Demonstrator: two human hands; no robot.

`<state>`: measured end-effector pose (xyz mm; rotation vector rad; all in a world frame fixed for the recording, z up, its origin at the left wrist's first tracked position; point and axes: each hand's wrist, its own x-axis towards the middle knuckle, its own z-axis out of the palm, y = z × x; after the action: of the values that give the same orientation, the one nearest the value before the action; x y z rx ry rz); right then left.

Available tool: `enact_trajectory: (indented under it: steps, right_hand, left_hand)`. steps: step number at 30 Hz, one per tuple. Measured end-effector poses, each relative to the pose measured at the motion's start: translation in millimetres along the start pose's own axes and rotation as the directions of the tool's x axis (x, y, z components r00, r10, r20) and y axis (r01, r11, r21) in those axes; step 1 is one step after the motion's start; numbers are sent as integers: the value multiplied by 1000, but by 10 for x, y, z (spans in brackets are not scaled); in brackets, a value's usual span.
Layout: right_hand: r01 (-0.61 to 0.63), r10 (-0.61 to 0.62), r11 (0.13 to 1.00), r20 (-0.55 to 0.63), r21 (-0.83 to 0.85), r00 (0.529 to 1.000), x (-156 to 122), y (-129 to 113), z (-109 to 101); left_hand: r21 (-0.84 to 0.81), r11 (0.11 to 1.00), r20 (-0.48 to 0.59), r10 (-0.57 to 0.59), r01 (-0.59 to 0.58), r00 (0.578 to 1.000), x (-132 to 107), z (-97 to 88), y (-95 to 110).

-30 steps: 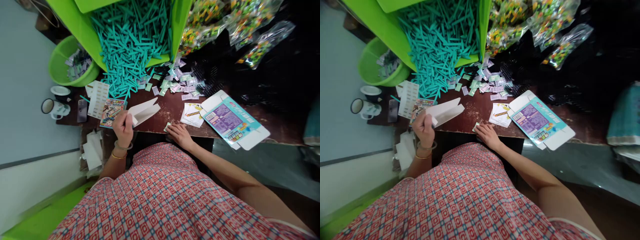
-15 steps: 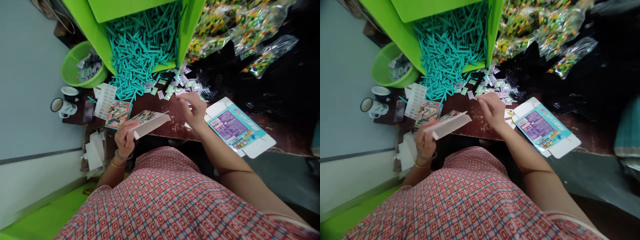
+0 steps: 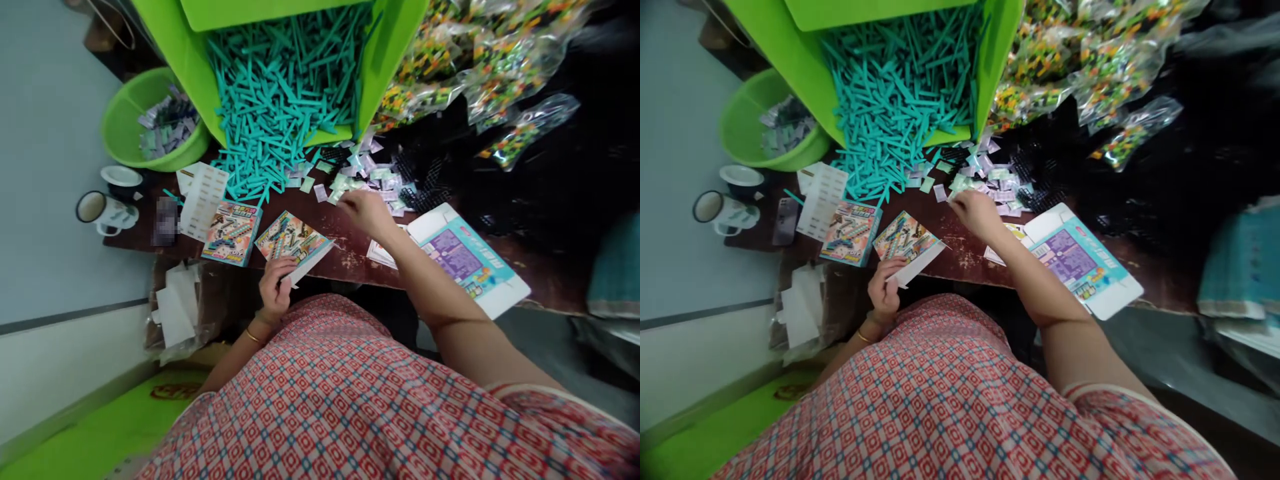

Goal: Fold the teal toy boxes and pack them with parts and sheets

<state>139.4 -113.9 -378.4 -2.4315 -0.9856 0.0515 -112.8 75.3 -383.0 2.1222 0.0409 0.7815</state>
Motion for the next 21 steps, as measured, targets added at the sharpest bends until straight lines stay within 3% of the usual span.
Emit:
enact_trajectory:
  steps: [2, 5, 8, 11, 16, 18, 21]
  right_hand:
    - [-110, 114, 985, 22, -131, 993, -764, 198, -60]
    - [-182, 186, 960, -1, -212, 982, -1765, 346, 46]
    - [-190, 189, 970, -18, -150, 982, -2284, 438, 185]
    - [-250, 243, 965, -93, -81, 966, -2420, 671, 140]
    - [-498, 437, 855, -316, -143, 842, -2395, 1063, -125]
    - [-474, 406, 856, -297, -205, 864, -2307, 1005, -116]
    - [-285, 264, 926, -115, -249, 958, -2115, 736, 28]
  left_hand:
    - [-29, 999, -30, -21, 21, 999, 90, 2, 1]
    - [-51, 999, -16, -13, 12, 1000, 213, 37, -44]
    - [-41, 999, 26, -20, 21, 999, 316, 96, -109]
    - [-50, 999, 29, -10, 11, 1000, 388, 167, -133]
    - [-46, 999, 26, -21, 22, 999, 390, 240, -81]
    - [-43, 999, 34, -23, 24, 999, 359, 248, -55]
    - [-53, 999, 44, -7, 10, 999, 322, 232, -14]
